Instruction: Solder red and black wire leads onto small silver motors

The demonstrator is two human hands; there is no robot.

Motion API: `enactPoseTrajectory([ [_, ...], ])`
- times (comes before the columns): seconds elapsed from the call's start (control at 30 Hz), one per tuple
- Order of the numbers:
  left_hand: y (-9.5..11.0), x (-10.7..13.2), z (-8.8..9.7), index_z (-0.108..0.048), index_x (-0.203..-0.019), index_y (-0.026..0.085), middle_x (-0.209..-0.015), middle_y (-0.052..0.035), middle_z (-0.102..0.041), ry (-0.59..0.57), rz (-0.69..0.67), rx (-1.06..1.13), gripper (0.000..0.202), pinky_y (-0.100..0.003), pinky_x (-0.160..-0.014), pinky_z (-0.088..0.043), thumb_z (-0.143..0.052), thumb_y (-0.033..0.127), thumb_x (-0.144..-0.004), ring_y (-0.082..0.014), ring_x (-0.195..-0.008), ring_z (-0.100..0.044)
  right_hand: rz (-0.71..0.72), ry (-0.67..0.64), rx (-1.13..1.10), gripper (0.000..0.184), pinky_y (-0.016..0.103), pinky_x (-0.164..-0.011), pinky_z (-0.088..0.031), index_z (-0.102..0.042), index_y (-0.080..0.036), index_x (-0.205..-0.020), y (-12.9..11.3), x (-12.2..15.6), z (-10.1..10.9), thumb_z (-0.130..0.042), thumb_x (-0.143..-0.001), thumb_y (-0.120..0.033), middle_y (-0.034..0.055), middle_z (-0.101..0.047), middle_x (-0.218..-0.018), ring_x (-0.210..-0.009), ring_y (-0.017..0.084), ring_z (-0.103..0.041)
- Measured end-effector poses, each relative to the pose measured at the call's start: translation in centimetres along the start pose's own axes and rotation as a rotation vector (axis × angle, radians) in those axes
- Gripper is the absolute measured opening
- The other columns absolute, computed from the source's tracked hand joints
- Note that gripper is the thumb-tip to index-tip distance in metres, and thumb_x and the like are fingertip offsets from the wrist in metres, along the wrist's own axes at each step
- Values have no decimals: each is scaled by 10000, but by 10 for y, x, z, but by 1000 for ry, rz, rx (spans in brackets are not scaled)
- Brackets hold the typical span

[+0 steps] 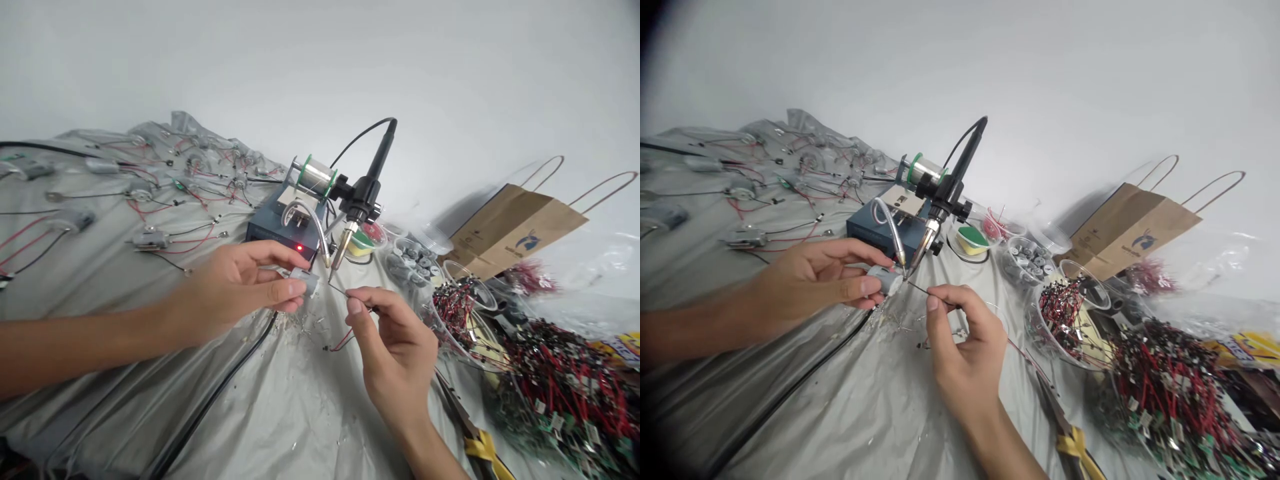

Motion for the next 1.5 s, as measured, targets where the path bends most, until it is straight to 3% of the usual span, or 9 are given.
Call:
enactPoseTrajectory([
  [0.23,0,1,1,-784,-1104,217,-758,15,-844,22,1,-10,324,-134,-697,-637,-932,360,-854,-99,-725,-799,-8,21,3,93,211,-589,-510,-817,-266,-973,-1,-1,3,-764,-944,-195,-25,-765,-834,-654,96,-640],
  [0.53,3,2,-4,-781,-1124,212,-777,0,-851,-1,-14,31,347,-112,-691,-608,-943,300,-830,-92,-738,-788,8,14,22,97,222,-674,-530,-809,-271,-961,-2,-3,2,-757,-944,-191,-37,-767,-832,-731,105,-670],
  [1.13,3,3,-3,-797,-1101,246,-750,31,-844,21,-2,15,345,-132,-726,-659,-957,363,-819,-116,-751,-830,33,9,10,111,237,-708,-552,-804,-273,-986,-5,-2,3,-747,-963,-180,-32,-770,-855,-762,113,-678],
  [1.5,5,4,-3,-782,-1105,206,-764,8,-835,41,5,29,369,-202,-733,-691,-958,331,-805,-153,-762,-834,47,14,15,123,236,-712,-555,-803,-272,-1002,-8,-1,3,-746,-969,-169,-29,-772,-871,-761,109,-674],
])
Point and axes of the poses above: each hand's wrist, its own x-axis away from the middle knuckle, its own z-axis out of the back of the hand, y = z × x, the point moved 7 cm from there along -x, towards the middle knuckle
